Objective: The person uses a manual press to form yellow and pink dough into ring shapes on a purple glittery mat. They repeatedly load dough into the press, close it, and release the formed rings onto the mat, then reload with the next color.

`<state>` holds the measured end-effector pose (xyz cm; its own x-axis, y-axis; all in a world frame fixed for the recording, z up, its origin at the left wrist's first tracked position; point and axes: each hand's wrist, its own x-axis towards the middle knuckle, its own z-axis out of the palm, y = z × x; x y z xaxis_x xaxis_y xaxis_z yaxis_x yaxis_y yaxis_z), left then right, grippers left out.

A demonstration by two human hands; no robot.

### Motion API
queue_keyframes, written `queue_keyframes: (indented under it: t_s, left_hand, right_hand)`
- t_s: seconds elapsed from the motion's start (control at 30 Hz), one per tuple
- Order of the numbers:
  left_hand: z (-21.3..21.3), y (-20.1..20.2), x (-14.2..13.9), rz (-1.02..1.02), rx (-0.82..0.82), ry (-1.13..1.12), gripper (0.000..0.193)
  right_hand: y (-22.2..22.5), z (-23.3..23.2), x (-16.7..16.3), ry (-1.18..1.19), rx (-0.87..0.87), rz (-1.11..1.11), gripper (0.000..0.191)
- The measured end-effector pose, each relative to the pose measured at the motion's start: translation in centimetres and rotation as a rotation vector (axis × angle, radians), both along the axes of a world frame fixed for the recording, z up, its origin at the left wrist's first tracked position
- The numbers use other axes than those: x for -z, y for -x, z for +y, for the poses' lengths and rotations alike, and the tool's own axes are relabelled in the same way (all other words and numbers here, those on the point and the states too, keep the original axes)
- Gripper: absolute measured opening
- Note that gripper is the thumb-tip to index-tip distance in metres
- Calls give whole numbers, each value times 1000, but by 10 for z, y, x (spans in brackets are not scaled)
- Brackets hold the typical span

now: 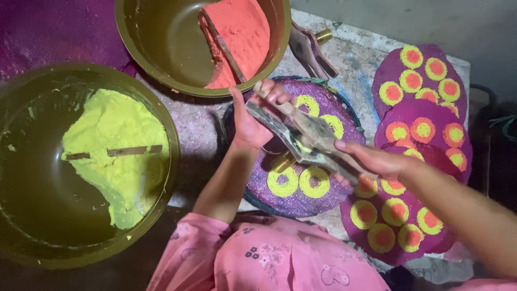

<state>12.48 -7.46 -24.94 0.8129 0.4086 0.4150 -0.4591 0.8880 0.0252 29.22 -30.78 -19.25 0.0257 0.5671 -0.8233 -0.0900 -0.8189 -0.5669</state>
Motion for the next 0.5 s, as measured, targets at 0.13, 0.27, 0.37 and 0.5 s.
queue_keyframes:
  t_s: [0.13, 0.27, 0.37, 0.5]
  left_hand:
    - [15, -5, 17, 140, -183, 149, 50]
    - [41, 1, 39, 143, -267, 143, 51]
    - [49, 7, 52, 102, -264, 129, 50]
    - [37, 2, 63, 143, -273, 206, 48]
  right_hand:
    - [6, 40, -31, -37, -312, -453, 87]
    - [28, 69, -34, -100, -347, -666, 82]
    - [41, 77, -31, -142, -394, -744, 84]
    - [41, 74, -34, -50, -409, -738, 87]
